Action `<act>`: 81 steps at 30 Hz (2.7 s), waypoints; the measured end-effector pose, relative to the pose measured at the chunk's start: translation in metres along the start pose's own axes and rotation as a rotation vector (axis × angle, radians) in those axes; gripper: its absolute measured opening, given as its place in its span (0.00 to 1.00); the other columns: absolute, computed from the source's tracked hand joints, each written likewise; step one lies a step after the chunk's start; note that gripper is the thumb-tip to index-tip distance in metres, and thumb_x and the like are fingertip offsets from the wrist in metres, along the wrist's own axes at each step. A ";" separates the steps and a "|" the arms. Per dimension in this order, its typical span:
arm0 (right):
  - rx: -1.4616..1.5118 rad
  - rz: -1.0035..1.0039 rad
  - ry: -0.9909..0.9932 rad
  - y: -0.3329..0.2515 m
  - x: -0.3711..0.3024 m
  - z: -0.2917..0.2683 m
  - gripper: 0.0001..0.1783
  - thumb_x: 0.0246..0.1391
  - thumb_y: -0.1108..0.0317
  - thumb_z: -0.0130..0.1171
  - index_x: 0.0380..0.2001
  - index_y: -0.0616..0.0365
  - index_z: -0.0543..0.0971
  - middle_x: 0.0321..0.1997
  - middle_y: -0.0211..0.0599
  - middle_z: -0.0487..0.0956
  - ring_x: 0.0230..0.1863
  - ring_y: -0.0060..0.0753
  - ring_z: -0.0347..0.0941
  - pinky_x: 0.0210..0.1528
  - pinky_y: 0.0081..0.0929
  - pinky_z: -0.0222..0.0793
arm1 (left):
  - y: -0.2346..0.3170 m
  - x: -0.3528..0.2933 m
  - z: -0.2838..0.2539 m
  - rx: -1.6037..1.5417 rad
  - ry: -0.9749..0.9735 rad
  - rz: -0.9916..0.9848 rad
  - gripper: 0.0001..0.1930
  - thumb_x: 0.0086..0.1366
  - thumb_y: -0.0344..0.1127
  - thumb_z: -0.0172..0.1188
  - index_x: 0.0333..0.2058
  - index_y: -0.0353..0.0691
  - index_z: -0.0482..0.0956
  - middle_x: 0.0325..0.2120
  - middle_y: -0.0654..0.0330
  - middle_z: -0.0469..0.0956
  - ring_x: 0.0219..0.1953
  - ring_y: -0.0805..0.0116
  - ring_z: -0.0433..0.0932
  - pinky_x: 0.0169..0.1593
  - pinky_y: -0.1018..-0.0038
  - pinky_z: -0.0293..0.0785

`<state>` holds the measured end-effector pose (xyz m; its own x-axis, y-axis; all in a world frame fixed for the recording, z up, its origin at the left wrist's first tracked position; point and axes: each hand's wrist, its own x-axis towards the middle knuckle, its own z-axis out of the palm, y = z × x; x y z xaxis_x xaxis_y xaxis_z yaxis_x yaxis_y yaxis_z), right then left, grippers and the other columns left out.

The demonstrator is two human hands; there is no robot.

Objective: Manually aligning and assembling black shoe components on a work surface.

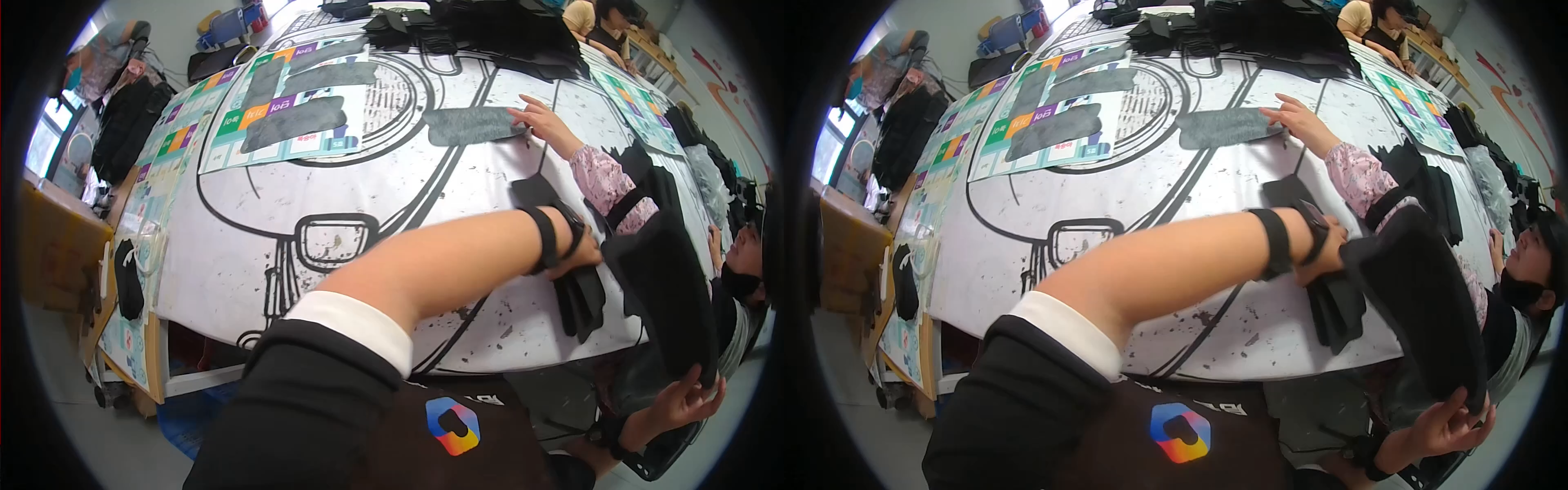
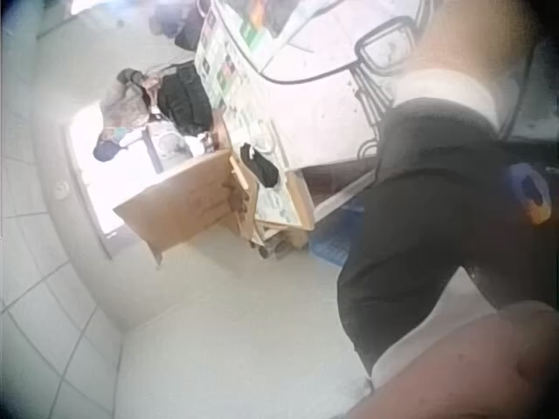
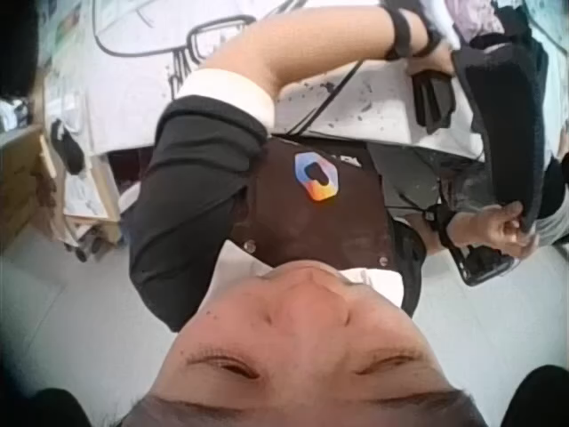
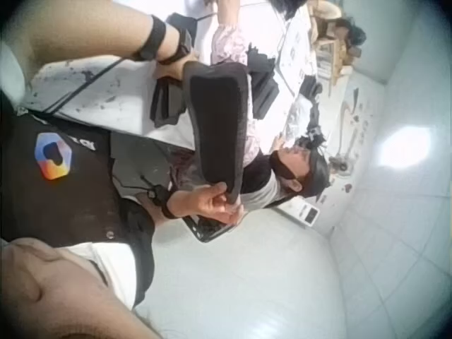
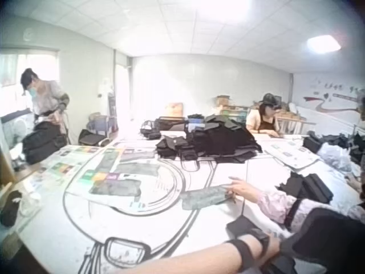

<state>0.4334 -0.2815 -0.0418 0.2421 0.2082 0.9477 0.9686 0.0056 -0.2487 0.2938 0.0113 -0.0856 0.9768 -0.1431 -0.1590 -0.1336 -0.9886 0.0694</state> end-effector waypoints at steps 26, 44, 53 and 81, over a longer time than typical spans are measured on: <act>1.556 0.505 -1.211 -0.312 -0.074 0.229 0.30 0.53 0.80 0.52 0.54 0.56 0.49 0.41 0.43 0.72 0.41 0.30 0.72 0.42 0.23 0.71 | 0.185 -0.453 0.083 -1.304 1.471 -1.123 0.37 0.50 0.23 0.63 0.58 0.38 0.54 0.43 0.54 0.74 0.46 0.66 0.73 0.52 0.72 0.67; 0.796 -0.315 -1.063 -0.270 -0.098 0.269 0.33 0.41 0.70 0.61 0.54 0.57 0.64 0.58 0.53 0.61 0.60 0.60 0.55 0.60 0.46 0.53 | 0.135 -0.615 0.181 -1.036 1.532 -1.524 0.32 0.56 0.22 0.57 0.58 0.40 0.55 0.41 0.52 0.75 0.42 0.65 0.75 0.49 0.72 0.70; 0.374 -0.114 -1.068 -0.153 -0.052 0.202 0.26 0.45 0.68 0.60 0.50 0.58 0.68 0.56 0.49 0.64 0.57 0.53 0.57 0.59 0.42 0.53 | 0.129 -0.566 0.155 0.255 0.667 -1.644 0.32 0.58 0.40 0.57 0.59 0.39 0.58 0.59 0.46 0.57 0.63 0.48 0.51 0.64 0.61 0.45; 0.388 -0.275 -0.962 -0.151 -0.073 0.177 0.18 0.40 0.75 0.60 0.39 0.53 0.76 0.51 0.40 0.70 0.58 0.49 0.59 0.60 0.50 0.51 | -0.047 -0.435 0.119 0.256 0.346 -1.240 0.14 0.59 0.45 0.54 0.39 0.45 0.79 0.43 0.59 0.75 0.49 0.59 0.69 0.54 0.64 0.59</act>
<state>0.2595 -0.1246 -0.1087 -0.2926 0.8344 0.4671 0.8576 0.4451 -0.2579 -0.1444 0.1145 -0.1368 0.4595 0.8428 0.2802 0.8881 -0.4400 -0.1331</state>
